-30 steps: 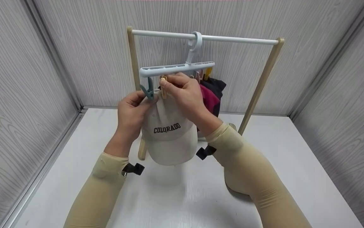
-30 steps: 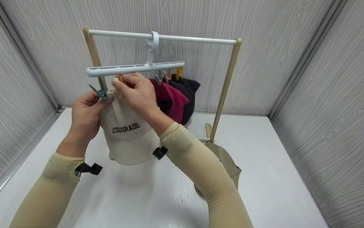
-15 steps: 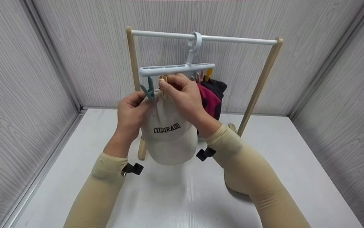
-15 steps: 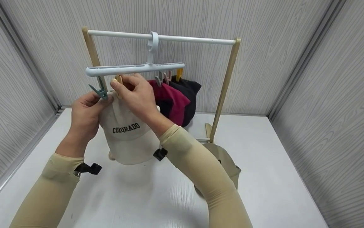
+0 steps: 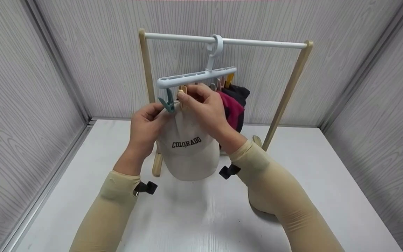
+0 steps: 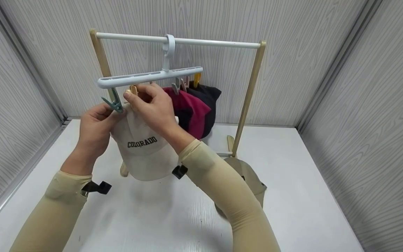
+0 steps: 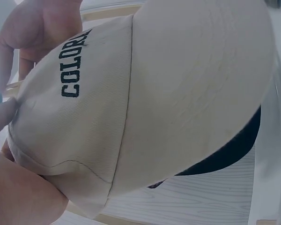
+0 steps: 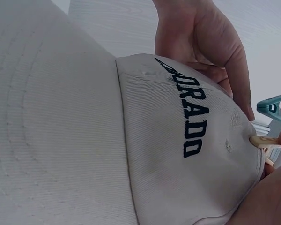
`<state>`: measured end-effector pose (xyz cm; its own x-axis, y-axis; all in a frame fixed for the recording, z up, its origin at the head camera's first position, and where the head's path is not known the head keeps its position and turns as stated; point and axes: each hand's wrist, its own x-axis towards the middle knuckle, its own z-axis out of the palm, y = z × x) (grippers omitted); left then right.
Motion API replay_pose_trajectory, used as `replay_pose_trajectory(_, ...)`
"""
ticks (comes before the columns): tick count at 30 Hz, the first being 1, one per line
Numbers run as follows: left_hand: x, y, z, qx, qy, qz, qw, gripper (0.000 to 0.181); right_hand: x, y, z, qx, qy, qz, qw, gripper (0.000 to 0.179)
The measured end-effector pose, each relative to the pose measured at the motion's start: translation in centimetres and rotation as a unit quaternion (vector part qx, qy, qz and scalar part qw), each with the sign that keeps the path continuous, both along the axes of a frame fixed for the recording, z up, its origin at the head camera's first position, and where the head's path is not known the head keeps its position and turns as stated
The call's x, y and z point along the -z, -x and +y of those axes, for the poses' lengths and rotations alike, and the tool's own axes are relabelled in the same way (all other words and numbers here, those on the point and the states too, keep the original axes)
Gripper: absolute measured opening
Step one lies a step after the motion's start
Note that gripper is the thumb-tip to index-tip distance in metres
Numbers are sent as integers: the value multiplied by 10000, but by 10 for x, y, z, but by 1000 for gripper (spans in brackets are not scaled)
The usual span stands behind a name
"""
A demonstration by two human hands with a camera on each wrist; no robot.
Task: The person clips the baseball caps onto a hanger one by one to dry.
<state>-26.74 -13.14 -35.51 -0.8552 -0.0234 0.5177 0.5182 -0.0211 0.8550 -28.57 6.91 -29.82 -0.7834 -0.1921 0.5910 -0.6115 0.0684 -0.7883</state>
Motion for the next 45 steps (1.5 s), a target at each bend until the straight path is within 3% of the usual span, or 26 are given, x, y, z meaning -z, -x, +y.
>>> replay_pose_trajectory(25,4,-6,8,373,544,21,9978,22,14,-4,25,158,-159,393,9990,34)
replay_pose_trajectory(37,8,-7,14,669,652,26,9956,22,23,-1,40,-117,150,551,9983,30)
replay_pose_trajectory(45,9,-10,20,759,586,-168,9953,23,26,0,47,-300,250,658,9971,32)
